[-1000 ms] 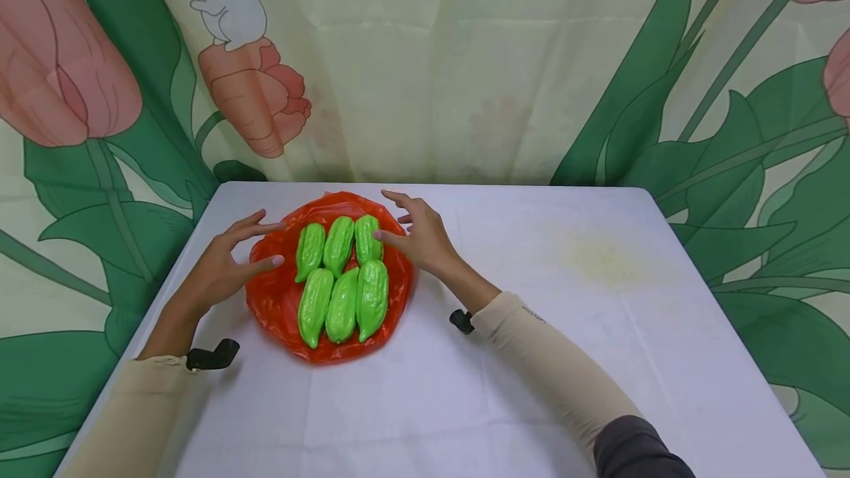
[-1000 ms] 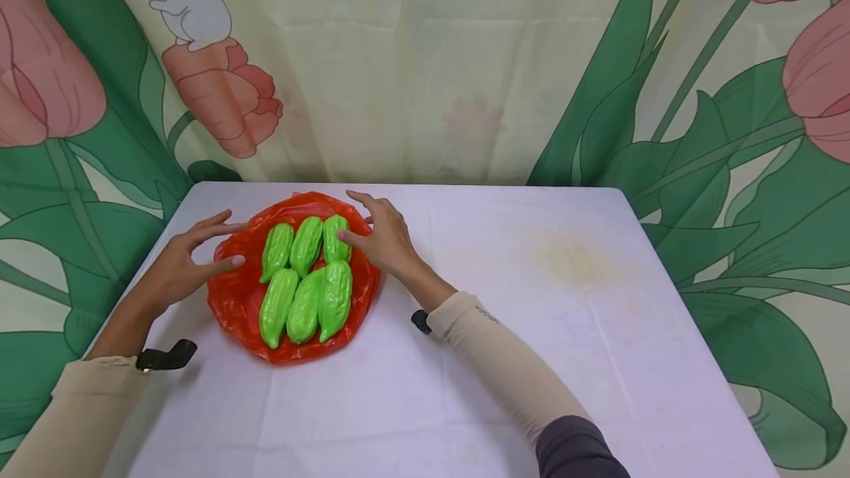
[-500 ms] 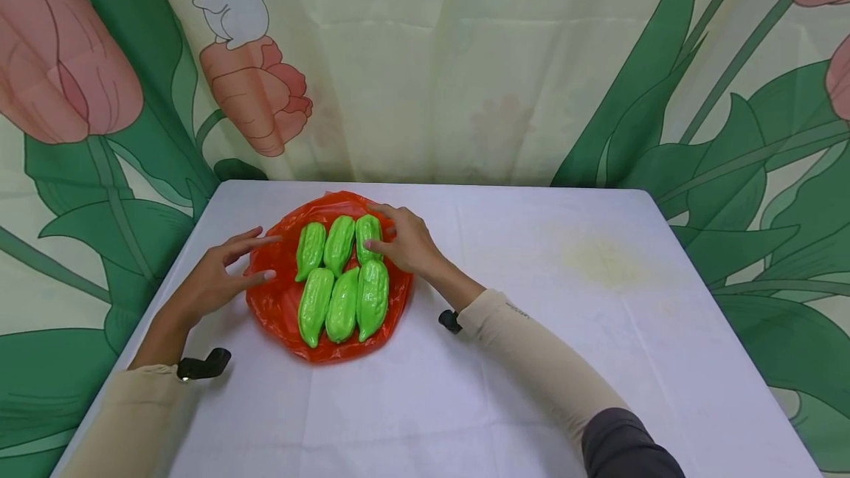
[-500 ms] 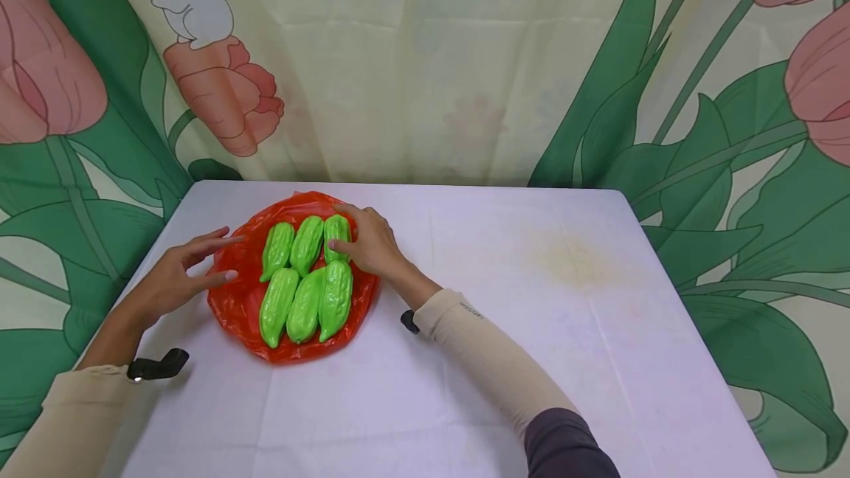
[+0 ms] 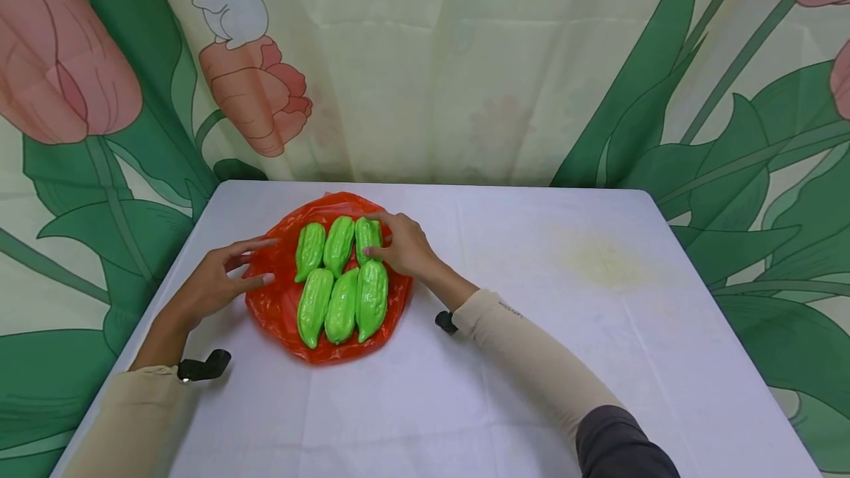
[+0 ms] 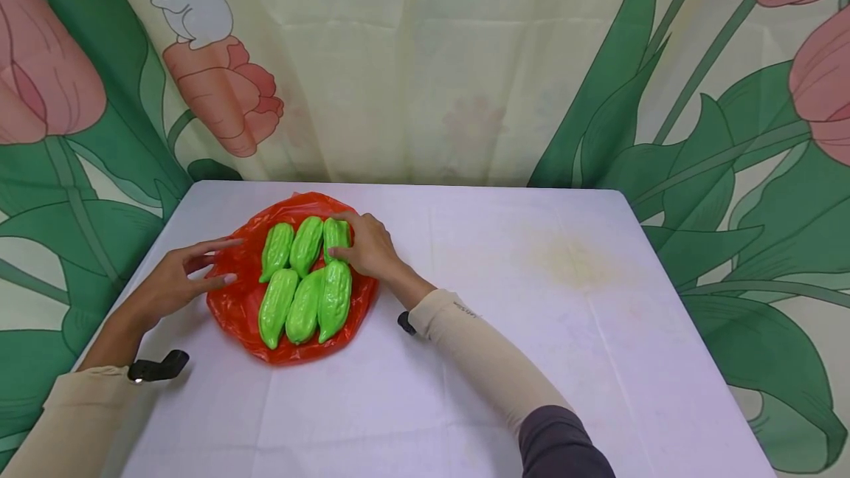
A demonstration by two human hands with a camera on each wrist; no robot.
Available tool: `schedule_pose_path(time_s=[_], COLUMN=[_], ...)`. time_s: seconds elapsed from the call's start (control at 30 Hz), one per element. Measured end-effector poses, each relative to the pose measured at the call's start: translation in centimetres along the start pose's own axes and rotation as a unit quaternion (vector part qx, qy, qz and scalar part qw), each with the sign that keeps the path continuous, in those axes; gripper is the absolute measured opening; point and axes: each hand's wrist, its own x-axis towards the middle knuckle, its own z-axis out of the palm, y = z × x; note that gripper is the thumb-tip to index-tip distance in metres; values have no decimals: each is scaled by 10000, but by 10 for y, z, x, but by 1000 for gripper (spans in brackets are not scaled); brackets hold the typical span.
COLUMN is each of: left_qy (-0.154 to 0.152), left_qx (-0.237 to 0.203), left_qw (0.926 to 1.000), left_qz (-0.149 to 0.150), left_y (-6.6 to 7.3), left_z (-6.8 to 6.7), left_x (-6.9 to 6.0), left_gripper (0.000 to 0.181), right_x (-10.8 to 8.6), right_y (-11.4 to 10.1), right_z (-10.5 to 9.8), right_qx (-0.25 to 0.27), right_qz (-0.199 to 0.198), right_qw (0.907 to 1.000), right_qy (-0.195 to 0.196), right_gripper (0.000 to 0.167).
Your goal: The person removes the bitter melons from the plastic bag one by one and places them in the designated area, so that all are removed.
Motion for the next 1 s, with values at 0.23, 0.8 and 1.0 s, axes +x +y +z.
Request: schedule_pose_path(time_s=[0.23,0.8,1.0], left_qy=[9,-19,5], left_qx=[-50,-104,-33], left_qw=[10000,9998,9999], left_qz=[-50,-152,-155], left_y=[0,0,1], left_z=[0,-2,-3], left_x=[-2,-2,-5], left_gripper=[74,74,72], right_x=[3,4,2], right_y=[0,-1,-4], right_z=[2,3,-4], right_qx=[-186,183,554], right_qz=[-66,-5,-46], right_qw=[9998,9994,9971], right_qy=[20,305,529], right_gripper=[64,65,68])
